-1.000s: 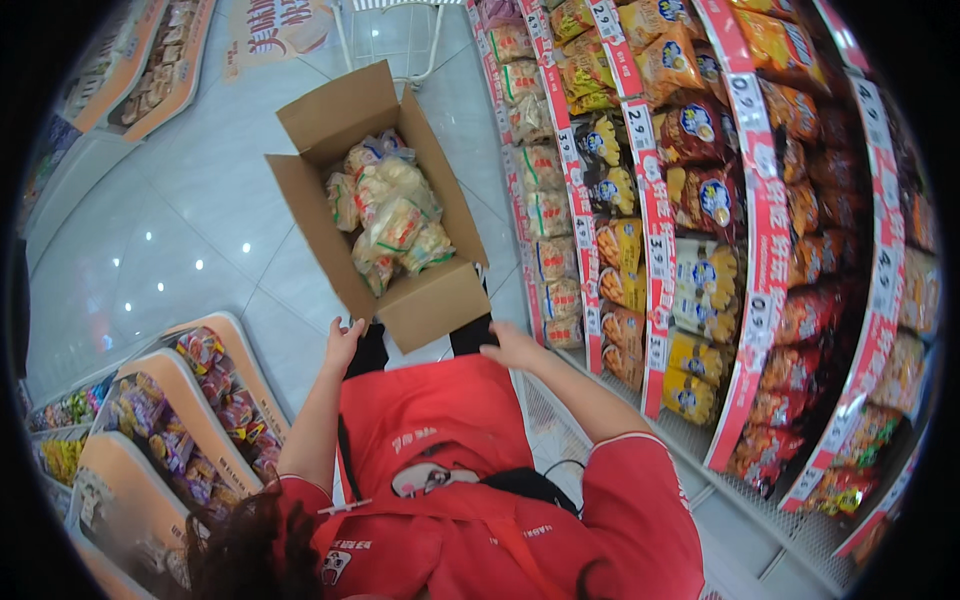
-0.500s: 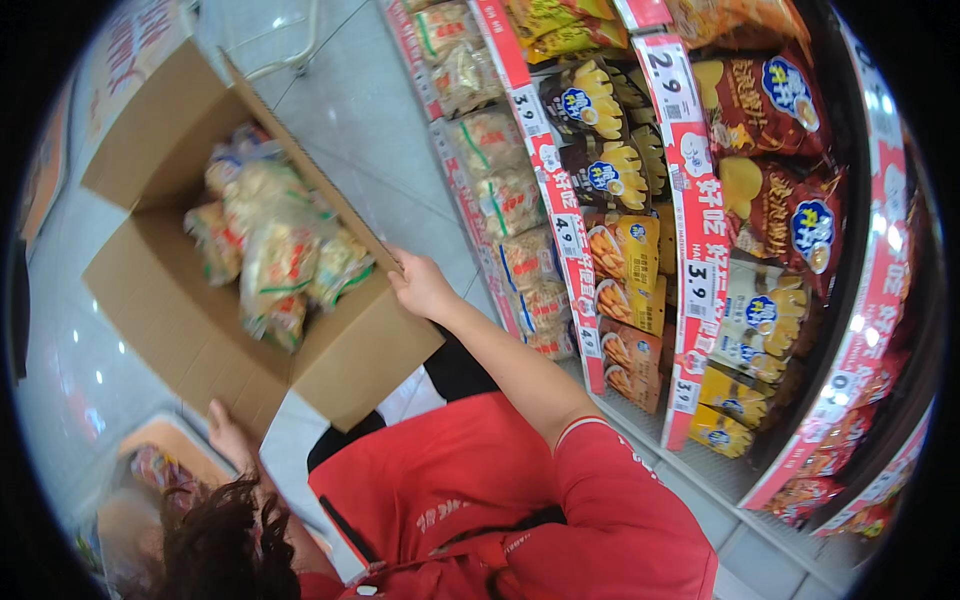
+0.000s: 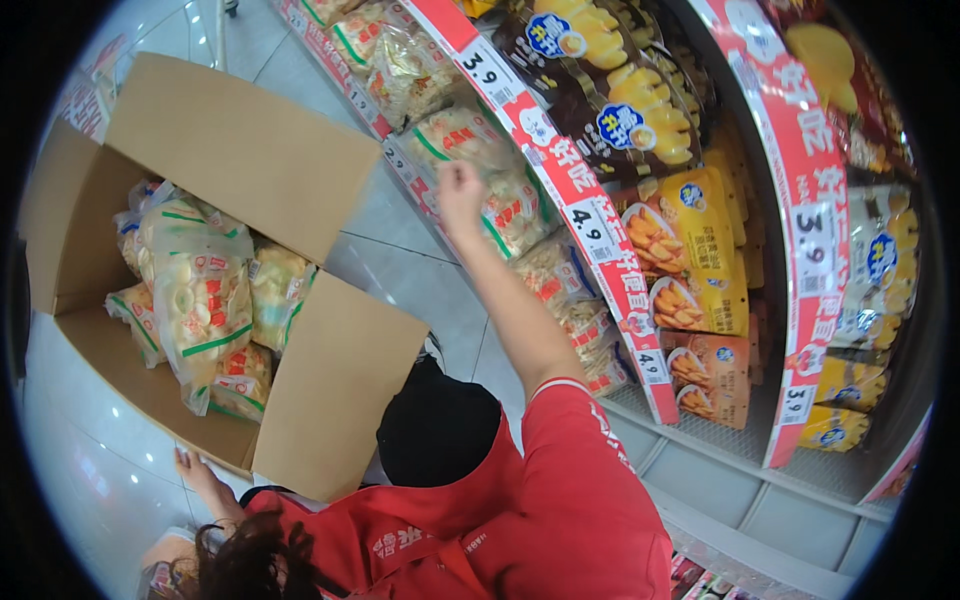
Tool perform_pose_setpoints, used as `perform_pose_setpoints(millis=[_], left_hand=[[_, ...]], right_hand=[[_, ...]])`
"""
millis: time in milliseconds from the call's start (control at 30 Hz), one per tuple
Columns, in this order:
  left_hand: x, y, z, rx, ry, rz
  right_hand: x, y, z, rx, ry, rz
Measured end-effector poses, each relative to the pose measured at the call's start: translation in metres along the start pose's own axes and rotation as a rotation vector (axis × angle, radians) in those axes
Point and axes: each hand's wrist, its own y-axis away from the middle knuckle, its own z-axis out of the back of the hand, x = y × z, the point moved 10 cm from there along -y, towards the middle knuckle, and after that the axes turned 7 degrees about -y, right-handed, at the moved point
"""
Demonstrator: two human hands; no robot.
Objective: The person restocks snack items in a supermarket aisle. They take packaged snacks from cardboard boxes on the floor and place them onto shelves, arranging them in rows. The person handles multiple snack packages and moves between different shelf sections.
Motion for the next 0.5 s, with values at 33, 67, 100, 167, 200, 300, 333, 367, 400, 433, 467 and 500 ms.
perform_pose_setpoints(millis=[33,67,100,167,200,300,333,367,400,433,467,500], left_hand=[[-0.035,0.006,0.005,-0.15,-0.163,-0.128],[-0.074,0.029,0.003,-0.252,-0.273,-0.326],[-0.091,0.056,-0.006,-0.249,-0.283,-0.408],[-0.151,0.109,-0.029,-0.25,-0.39,-0.719],[-0.16,0.128,-0.055,-0.053,-0.346,-0.737],[-0.179,0.198,-0.122,0.373,-0.528,-0.945],[-0.178,0.214,-0.134,0.441,-0.573,-0.973],[-0.178,0.226,-0.146,0.508,-0.617,-1.013],[-0.175,0.23,-0.156,0.542,-0.705,-1.013],[-0.174,0.231,-0.16,0.482,-0.824,-1.045],[-0.176,0.23,-0.162,0.447,-0.826,-1.062],[-0.176,0.229,-0.165,0.415,-0.84,-1.064]], right_hand=[[0.005,-0.011,0.037,-0.131,0.336,0.103],[0.012,-0.021,0.07,-0.256,0.674,0.155],[0.006,-0.03,0.104,-0.235,0.824,0.038],[0.005,-0.035,0.152,-0.273,1.187,-0.1],[-0.016,-0.036,0.178,-0.252,1.245,-0.418],[-0.022,-0.039,0.208,-0.205,1.28,-0.594],[-0.02,-0.042,0.21,-0.209,1.277,-0.578],[-0.02,-0.047,0.211,-0.21,1.27,-0.568],[-0.02,-0.051,0.21,-0.216,1.261,-0.554],[-0.021,-0.054,0.209,-0.222,1.247,-0.533],[-0.02,-0.053,0.205,-0.228,1.231,-0.502],[-0.017,-0.049,0.202,-0.236,1.212,-0.458]])
